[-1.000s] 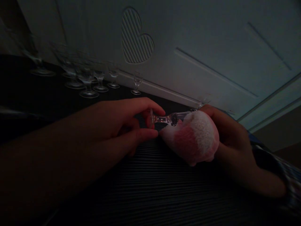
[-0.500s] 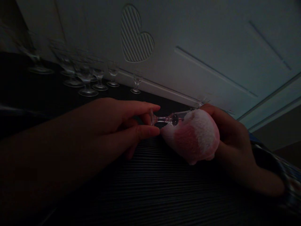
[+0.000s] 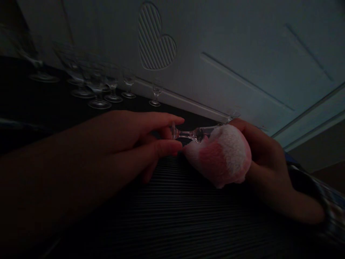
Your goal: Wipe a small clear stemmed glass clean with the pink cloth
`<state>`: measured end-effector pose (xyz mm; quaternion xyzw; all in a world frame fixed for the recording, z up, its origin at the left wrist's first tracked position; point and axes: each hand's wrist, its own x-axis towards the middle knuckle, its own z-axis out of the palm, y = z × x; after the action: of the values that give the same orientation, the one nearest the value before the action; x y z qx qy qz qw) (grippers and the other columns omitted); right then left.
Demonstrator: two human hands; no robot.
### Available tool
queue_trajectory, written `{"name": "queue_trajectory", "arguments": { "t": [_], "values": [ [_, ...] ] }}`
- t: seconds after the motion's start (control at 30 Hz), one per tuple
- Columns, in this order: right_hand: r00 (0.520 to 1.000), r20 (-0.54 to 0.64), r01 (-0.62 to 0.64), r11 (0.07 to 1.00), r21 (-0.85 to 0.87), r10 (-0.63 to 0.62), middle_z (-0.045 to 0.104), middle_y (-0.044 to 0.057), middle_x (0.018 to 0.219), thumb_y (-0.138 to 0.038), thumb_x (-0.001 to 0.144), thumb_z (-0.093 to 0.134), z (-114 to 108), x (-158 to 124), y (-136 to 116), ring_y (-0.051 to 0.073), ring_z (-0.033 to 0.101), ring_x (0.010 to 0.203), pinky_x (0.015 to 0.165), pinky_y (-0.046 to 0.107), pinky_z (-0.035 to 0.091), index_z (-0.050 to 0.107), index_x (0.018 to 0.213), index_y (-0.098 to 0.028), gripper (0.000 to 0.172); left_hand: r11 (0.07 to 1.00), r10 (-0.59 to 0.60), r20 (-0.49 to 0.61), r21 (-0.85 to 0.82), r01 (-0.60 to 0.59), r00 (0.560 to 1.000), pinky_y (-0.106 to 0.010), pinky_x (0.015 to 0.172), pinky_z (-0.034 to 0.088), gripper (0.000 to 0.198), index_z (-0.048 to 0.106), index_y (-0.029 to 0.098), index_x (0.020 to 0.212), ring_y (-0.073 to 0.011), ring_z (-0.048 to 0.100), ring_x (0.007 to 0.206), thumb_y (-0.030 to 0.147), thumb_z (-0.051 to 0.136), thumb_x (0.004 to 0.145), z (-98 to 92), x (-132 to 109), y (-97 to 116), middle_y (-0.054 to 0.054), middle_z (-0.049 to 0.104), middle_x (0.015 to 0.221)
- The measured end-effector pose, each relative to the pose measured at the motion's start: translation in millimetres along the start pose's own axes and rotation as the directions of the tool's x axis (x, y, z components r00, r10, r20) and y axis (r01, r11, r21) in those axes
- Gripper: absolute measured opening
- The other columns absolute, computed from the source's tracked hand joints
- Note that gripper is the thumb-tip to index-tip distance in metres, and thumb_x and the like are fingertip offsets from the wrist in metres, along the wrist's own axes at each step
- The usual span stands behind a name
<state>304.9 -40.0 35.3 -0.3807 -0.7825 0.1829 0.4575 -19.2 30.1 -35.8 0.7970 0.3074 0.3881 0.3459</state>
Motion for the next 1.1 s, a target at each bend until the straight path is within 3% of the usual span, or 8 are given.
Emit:
{"name": "queue_trajectory", "arguments": {
  "t": [0.07, 0.13, 0.27, 0.4, 0.6, 0.7, 0.83, 1.1],
  "values": [
    [1.0, 0.003, -0.006, 1.0, -0.007, 0.006, 0.077, -0.007, 0.085, -0.032, 0.104, 0.108, 0, 0, -1, 0.015, 0.068, 0.072, 0.075, 0.029, 0.065, 0.081, 0.093, -0.029, 0.029, 1.0, -0.011, 0.013, -0.003, 0.011, 1.0, -0.026, 0.075, 0.077, 0.052, 0.08, 0.048, 0.175, -0.0221, 0.095, 0.076, 0.039, 0.077, 0.124, 3.3, 2, 5, 0.016, 0.064, 0.057],
    [1.0, 0.005, -0.006, 1.0, -0.01, 0.006, 0.079, -0.007, 0.087, -0.036, 0.105, 0.108, 1, 0, -1, 0.016, 0.07, 0.074, 0.075, 0.031, 0.066, 0.082, 0.096, -0.029, 0.029, 1.0, -0.015, 0.018, 0.004, 0.015, 1.0, -0.028, 0.08, 0.079, 0.05, 0.081, 0.045, 0.174, -0.0243, 0.098, 0.086, 0.044, 0.074, 0.124, 6.7, 5, 13, 0.016, 0.061, 0.057],
    [1.0, 0.01, -0.007, 1.0, -0.014, 0.007, 0.083, -0.004, 0.09, -0.038, 0.104, 0.109, 0, -1, -1, 0.02, 0.077, 0.079, 0.074, 0.033, 0.066, 0.081, 0.096, -0.03, 0.031, 1.0, 0.01, 0.013, -0.018, -0.01, 1.0, -0.027, 0.078, 0.079, 0.041, 0.091, 0.043, 0.156, -0.0255, 0.098, 0.09, 0.055, 0.075, 0.12, 10.9, 13, 32, 0.013, 0.062, 0.063],
    [1.0, 0.014, -0.005, 1.0, 0.002, 0.005, 0.083, -0.004, 0.091, -0.034, 0.102, 0.11, 0, 0, -1, 0.02, 0.077, 0.08, 0.076, 0.033, 0.067, 0.08, 0.09, -0.03, 0.032, 0.997, 0.014, 0.025, -0.08, -0.012, 1.0, -0.031, 0.094, 0.081, 0.039, 0.094, 0.048, 0.151, -0.0251, 0.099, 0.1, 0.045, 0.074, 0.117, 11.7, 16, 38, 0.012, 0.061, 0.06],
    [1.0, 0.001, 0.006, 1.0, 0.012, -0.006, 0.073, -0.007, 0.083, -0.029, 0.095, 0.113, 0, 2, -1, 0.016, 0.063, 0.069, 0.073, 0.031, 0.063, 0.081, 0.092, -0.028, 0.032, 0.994, 0.019, 0.036, -0.107, -0.016, 0.999, -0.028, 0.091, 0.08, 0.042, 0.094, 0.049, 0.151, -0.0244, 0.099, 0.103, 0.041, 0.072, 0.116, 9.6, 13, 36, 0.013, 0.066, 0.065],
    [1.0, 0.004, -0.004, 1.0, 0.002, 0.004, 0.07, -0.008, 0.081, -0.03, 0.095, 0.112, 0, 2, -1, 0.015, 0.055, 0.065, 0.073, 0.032, 0.064, 0.08, 0.093, -0.028, 0.033, 0.997, 0.014, 0.022, -0.082, -0.012, 1.0, -0.024, 0.088, 0.078, 0.039, 0.095, 0.049, 0.147, -0.0225, 0.099, 0.106, 0.043, 0.072, 0.116, 8.8, 15, 39, 0.013, 0.086, 0.091],
    [1.0, 0.003, -0.021, 1.0, -0.01, 0.021, 0.074, -0.005, 0.084, -0.036, 0.097, 0.111, 0, 2, -2, 0.019, 0.063, 0.071, 0.075, 0.034, 0.065, 0.079, 0.096, -0.028, 0.033, 0.995, 0.015, 0.049, -0.097, -0.011, 0.999, -0.018, 0.08, 0.072, 0.046, 0.095, 0.045, 0.15, -0.0176, 0.098, 0.096, 0.039, 0.066, 0.115, 10.6, 20, 40, 0.019, 0.09, 0.116],
    [1.0, 0.015, 0.017, 1.0, 0.006, -0.017, 0.073, -0.007, 0.082, -0.025, 0.092, 0.114, -1, 0, -1, 0.017, 0.056, 0.065, 0.073, 0.033, 0.064, 0.081, 0.088, -0.029, 0.033, 0.99, 0.019, -0.074, -0.14, -0.029, 0.997, -0.034, 0.094, 0.082, 0.066, 0.086, 0.043, 0.17, -0.0386, 0.093, 0.148, 0.059, 0.04, 0.126, 12.8, 0, 20, 0.007, 0.094, 0.133]
  ]
}}
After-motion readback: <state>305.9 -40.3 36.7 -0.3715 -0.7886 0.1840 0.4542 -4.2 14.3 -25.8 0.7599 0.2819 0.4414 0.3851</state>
